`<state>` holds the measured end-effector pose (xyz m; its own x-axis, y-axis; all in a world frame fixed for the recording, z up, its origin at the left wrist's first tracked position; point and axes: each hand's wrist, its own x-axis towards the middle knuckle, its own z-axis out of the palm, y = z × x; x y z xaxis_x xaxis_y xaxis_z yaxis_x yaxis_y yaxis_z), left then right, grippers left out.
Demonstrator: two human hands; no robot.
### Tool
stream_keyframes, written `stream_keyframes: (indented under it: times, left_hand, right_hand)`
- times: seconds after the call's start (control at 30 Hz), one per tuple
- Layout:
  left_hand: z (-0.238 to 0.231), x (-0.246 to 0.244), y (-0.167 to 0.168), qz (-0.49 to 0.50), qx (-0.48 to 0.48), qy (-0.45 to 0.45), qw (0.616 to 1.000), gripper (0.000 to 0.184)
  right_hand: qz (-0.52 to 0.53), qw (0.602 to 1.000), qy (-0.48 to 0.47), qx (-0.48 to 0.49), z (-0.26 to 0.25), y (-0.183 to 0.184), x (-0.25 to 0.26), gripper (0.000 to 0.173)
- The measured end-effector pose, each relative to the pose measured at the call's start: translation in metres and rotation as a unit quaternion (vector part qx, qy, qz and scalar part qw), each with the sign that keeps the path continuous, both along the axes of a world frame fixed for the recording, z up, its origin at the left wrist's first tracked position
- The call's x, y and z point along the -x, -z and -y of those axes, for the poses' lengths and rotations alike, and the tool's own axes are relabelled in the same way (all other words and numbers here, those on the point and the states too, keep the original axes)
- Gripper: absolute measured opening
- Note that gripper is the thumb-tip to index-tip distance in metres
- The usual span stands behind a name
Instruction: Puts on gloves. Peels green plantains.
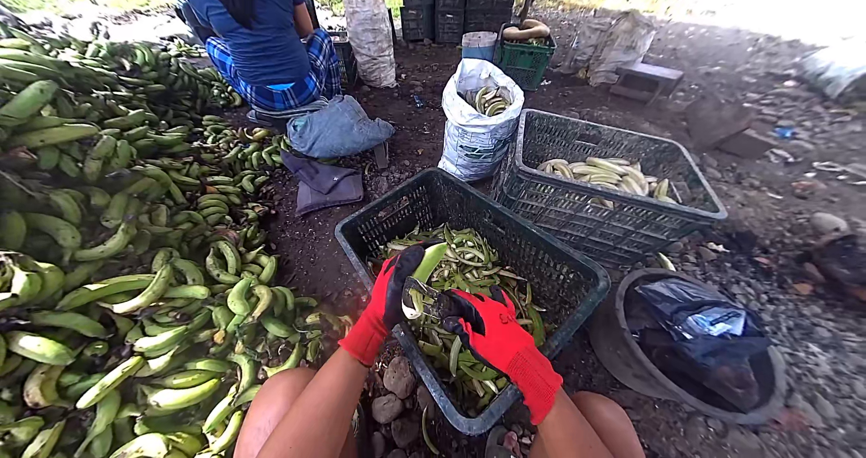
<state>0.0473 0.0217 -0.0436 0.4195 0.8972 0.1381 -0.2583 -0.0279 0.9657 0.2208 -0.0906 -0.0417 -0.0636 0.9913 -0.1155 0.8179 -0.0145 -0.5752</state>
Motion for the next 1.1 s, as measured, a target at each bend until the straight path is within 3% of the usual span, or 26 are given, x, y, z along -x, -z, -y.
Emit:
stream_keyframes:
  times: [0.1,0.17,0.33,0.43,0.6,0.7,0.8,0.9,1.0,1.1]
  left_hand:
    - [0.007,-0.001,0.01,-0.009,-0.031,-0.006,0.999,0.037]
    - [0.008,-0.007,0.013,-0.001,0.001,0.001,1.0,0.034]
    - [0.011,-0.007,0.01,-0.045,0.011,-0.009,0.999,0.038]
    - [0.004,-0.004,0.014,-0.042,0.031,-0.029,0.998,0.038]
    - [0.001,-0.004,0.012,-0.022,0.047,-0.013,0.999,0.04]
    - [0.001,-0.005,0.008,-0.023,0.069,-0.011,0.997,0.038]
    - [0.005,-0.005,0.005,-0.022,0.051,-0.027,0.998,0.038]
    - [0.009,-0.009,0.009,0.018,0.031,-0.029,0.999,0.046]
    - [0.016,-0.015,0.009,0.022,0.038,-0.056,0.997,0.043]
    - [0.018,-0.015,0.007,0.018,0.022,-0.037,0.999,0.049]
  right_hand:
    - [0.037,0.994,0.106,-0.001,-0.01,0.0,0.004,0.059]
    - [0.046,0.982,0.183,-0.005,-0.017,-0.001,0.003,0.059]
    - [-0.083,0.941,0.327,-0.03,-0.023,0.002,-0.034,0.053]
    - [-0.162,0.951,0.253,-0.071,-0.012,0.001,-0.037,0.052]
    - [-0.129,0.99,-0.035,-0.051,-0.005,0.01,-0.021,0.059]
    - [-0.081,0.992,-0.096,-0.027,-0.001,0.001,-0.018,0.06]
    - [-0.044,0.994,-0.097,0.001,-0.004,-0.002,-0.019,0.057]
    - [0.003,0.999,-0.034,0.009,-0.009,-0.001,-0.015,0.058]
    - [0.018,0.992,0.125,0.016,-0.019,0.001,-0.007,0.058]
    - [-0.109,0.956,0.273,-0.004,-0.027,0.014,-0.015,0.053]
